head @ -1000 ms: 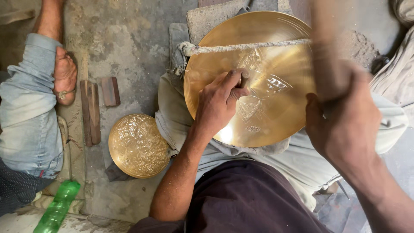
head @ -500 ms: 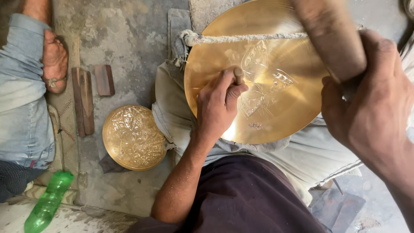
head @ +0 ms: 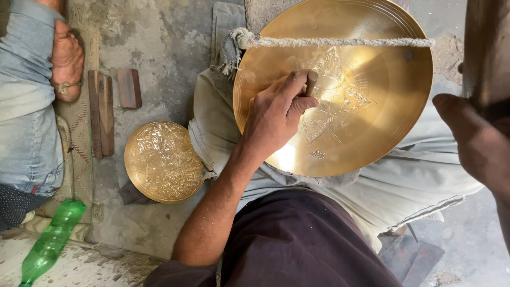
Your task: The person sits on the floor with a brass plate resting on their lap, holding a small punch against the plate's surface and striking it with a wooden mallet to emboss a decorative pattern. They reposition the punch repeatedly across the design and briefly rotate the plate to reach other areas.
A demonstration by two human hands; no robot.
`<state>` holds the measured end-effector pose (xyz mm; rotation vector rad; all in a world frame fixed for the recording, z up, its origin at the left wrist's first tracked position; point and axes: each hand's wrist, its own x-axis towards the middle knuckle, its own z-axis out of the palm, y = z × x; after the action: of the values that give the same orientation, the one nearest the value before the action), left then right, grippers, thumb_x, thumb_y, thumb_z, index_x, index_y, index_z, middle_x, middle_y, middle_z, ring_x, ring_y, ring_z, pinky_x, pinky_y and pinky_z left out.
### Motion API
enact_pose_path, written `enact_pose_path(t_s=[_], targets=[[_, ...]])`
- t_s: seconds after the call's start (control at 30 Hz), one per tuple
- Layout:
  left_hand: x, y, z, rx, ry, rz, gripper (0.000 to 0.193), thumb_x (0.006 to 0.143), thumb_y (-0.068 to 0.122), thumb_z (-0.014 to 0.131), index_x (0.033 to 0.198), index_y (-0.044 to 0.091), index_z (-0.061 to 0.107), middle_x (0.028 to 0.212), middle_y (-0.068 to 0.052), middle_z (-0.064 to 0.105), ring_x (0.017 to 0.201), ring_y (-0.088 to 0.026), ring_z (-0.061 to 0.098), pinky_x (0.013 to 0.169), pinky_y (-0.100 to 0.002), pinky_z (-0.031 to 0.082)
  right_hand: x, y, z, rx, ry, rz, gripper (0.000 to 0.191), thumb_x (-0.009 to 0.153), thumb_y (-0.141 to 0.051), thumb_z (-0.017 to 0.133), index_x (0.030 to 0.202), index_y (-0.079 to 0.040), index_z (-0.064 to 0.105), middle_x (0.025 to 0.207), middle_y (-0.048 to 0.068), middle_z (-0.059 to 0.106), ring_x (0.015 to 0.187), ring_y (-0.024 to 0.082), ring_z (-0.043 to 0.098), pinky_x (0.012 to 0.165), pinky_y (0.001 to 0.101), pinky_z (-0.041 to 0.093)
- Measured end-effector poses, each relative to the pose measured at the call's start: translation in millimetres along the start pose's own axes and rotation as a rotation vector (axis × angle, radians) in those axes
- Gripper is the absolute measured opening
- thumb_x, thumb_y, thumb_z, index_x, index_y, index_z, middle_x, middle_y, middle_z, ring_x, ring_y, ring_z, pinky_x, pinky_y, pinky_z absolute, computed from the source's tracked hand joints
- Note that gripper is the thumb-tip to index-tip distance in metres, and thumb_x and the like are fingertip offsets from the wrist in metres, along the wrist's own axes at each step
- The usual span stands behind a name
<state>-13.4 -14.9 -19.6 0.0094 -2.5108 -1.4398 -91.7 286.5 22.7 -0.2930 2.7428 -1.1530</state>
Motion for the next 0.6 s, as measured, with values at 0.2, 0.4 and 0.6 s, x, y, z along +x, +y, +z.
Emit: enact_pose_path(t_s=[0.2,0.4,0.6], targets=[[-0.6,-0.8,6.3,0.061,-0.061,0.004,0.027,0.100,0.012,0.072,0.123,0.014,0.059,0.107,-0.006,0.074,0.094,-0.026,0.076,0.074,-0.041,0.058,5.4,-17.0,-12.2,-0.400,-0.004,-0.405,0.039,0.101,0.014,0.057,0.139,0.010,0.054,0.117,0.026,0.062,0.105,0.033,0.066,0.088,0.0367,0.054],[-1.3,-0.5,10.9,0.009,-0.009,-0.045,0.032,0.099,0.011,0.070,0.129,0.014,0.058,0.105,-0.007,0.074,0.094,-0.026,0.077,0.075,-0.041,0.057,11.3,-44.7,-10.0,-0.609,-0.026,-0.203,0.030,0.098,0.009,0.063,0.127,0.006,0.055,0.095,0.022,0.064,0.080,0.035,0.067,0.071,0.0392,0.054],[-2.6,-0.7,13.6,0.025,0.051,-0.029,0.033,0.098,0.014,0.075,0.126,0.011,0.058,0.102,-0.011,0.070,0.093,-0.031,0.073,0.075,-0.043,0.055,20.0,-65.9,-9.2,-0.208,-0.075,-0.409,0.041,0.098,0.021,0.051,0.137,0.008,0.049,0.116,0.023,0.063,0.098,0.031,0.067,0.076,0.0333,0.052]])
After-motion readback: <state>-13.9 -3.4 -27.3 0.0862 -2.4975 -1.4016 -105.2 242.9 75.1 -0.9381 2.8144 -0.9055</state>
